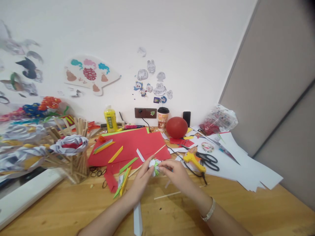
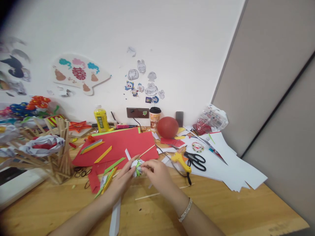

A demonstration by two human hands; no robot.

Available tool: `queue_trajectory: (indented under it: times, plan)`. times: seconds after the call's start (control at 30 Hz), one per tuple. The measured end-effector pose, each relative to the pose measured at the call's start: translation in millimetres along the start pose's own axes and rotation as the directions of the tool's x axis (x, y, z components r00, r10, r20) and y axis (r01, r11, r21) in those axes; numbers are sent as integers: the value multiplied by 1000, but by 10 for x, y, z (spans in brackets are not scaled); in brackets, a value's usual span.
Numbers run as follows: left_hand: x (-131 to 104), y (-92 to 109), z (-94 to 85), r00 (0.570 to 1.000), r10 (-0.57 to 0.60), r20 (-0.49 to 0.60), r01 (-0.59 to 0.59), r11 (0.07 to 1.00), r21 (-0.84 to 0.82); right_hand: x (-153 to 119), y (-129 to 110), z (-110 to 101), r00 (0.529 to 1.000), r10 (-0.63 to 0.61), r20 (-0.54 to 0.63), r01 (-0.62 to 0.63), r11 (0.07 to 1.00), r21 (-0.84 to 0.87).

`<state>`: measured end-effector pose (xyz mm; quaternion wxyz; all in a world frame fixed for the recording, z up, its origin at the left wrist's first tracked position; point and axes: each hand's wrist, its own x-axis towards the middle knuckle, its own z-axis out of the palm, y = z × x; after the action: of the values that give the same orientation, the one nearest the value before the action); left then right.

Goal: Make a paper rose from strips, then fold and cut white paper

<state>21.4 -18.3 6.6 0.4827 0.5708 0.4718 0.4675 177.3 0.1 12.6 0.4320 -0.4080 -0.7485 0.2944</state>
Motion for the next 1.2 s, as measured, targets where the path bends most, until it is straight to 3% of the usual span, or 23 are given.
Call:
queue_trajectory:
  times: [0.53,0.7,0.83,0.9,1.0,1.2]
  plan:
    - [20,-34,23,999,30,44,-35,993,114,-24,-13,39,994,113,-7,-113,994,-11]
    - [18,-19,11,1000,19,23,-20,998,55,-11,3,25,993,119,-1,-119,993,-12]
    - [54,-12,-30,999,35,-33,-36,999,-15,4,-35,-68,999,-27,-31,27,1000,-1]
    - [69,-18,-51,999,39,-5,-39,999,-13,6,-55,-111,987,-148,-58,142,984,-104]
    - [70,-21,-61,997,42,61,-40,999,-31,2,-62,-134,960,-280,-1,271,929,-252]
    - [34,56,-37,997,49,63,-52,998,43,-18,-75,-101,930,-366,30,354,872,-337]
